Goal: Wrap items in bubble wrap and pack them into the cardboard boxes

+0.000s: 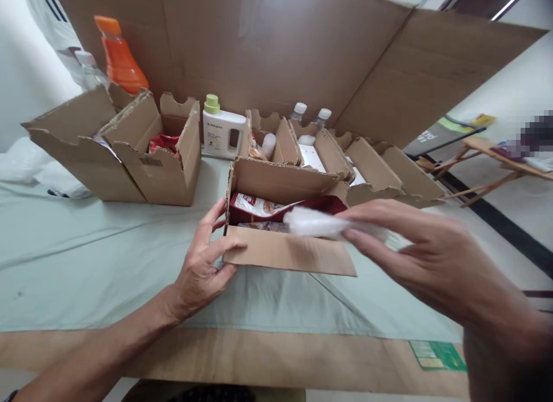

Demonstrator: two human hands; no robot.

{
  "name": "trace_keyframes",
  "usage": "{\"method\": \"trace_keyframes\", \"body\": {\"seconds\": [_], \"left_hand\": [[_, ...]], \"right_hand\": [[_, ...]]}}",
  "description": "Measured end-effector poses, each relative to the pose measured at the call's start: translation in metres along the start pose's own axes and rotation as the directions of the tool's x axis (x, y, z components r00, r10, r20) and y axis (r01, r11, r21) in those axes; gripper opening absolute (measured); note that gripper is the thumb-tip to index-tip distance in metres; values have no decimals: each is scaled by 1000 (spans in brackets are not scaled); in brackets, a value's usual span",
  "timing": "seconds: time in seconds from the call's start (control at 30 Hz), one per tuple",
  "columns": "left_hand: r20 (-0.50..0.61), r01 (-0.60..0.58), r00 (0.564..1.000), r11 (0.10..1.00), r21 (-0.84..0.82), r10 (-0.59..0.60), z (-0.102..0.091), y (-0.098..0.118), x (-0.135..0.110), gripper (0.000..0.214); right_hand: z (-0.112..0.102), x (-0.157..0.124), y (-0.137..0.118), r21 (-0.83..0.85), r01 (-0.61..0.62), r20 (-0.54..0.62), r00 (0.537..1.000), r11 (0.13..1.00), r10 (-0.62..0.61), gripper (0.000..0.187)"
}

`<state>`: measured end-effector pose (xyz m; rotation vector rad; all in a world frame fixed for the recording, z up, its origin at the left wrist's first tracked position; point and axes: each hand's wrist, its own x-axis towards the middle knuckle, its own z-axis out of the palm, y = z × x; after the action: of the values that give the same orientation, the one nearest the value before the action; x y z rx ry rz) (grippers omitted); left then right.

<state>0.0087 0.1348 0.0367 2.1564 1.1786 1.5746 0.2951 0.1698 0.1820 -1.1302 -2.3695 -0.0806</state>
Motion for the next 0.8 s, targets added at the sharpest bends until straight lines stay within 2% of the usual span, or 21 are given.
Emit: {"method": "trace_keyframes", "body": {"seconds": [0.1, 0.2, 0.27, 0.37, 0.53, 0.63, 0.73, 0.8], "left_hand": [[3, 15, 1000, 1000, -23, -15, 0, 0, -1, 30], [25, 24, 999, 999, -30, -23, -1, 0, -3, 32], [37, 28, 999, 999, -30, -27, -2, 0, -4, 34], [21, 12, 1000, 999, -40, -11, -1, -2, -5, 35], [-1, -19, 1000, 999, -43, 19, 2, -6, -7, 35], [-8, -24, 1000, 999, -34, 24, 4, -7, -8, 36], [-9, -35, 999, 999, -23, 35, 4, -6, -8, 35], [-3, -40, 999, 999, -18, 40, 3, -5, -8, 38]], "right_hand": [[22, 25, 15, -267, 215, 177, 969, 939, -171, 31], [45, 30, 21, -392, 276, 286, 943, 877, -170, 36], [51, 29, 18, -331, 239, 284, 948, 913, -145, 31], [51, 29, 6, -158, 98, 228, 972, 983, -60, 23], [62, 32, -5, 4, -99, 263, 960, 995, 94, 24], [75, 38, -4, -111, -200, 378, 898, 974, 227, 22], [79, 49, -2, -283, -188, 484, 819, 941, 309, 21], [75, 53, -1, -285, -174, 529, 791, 943, 306, 20]]}}
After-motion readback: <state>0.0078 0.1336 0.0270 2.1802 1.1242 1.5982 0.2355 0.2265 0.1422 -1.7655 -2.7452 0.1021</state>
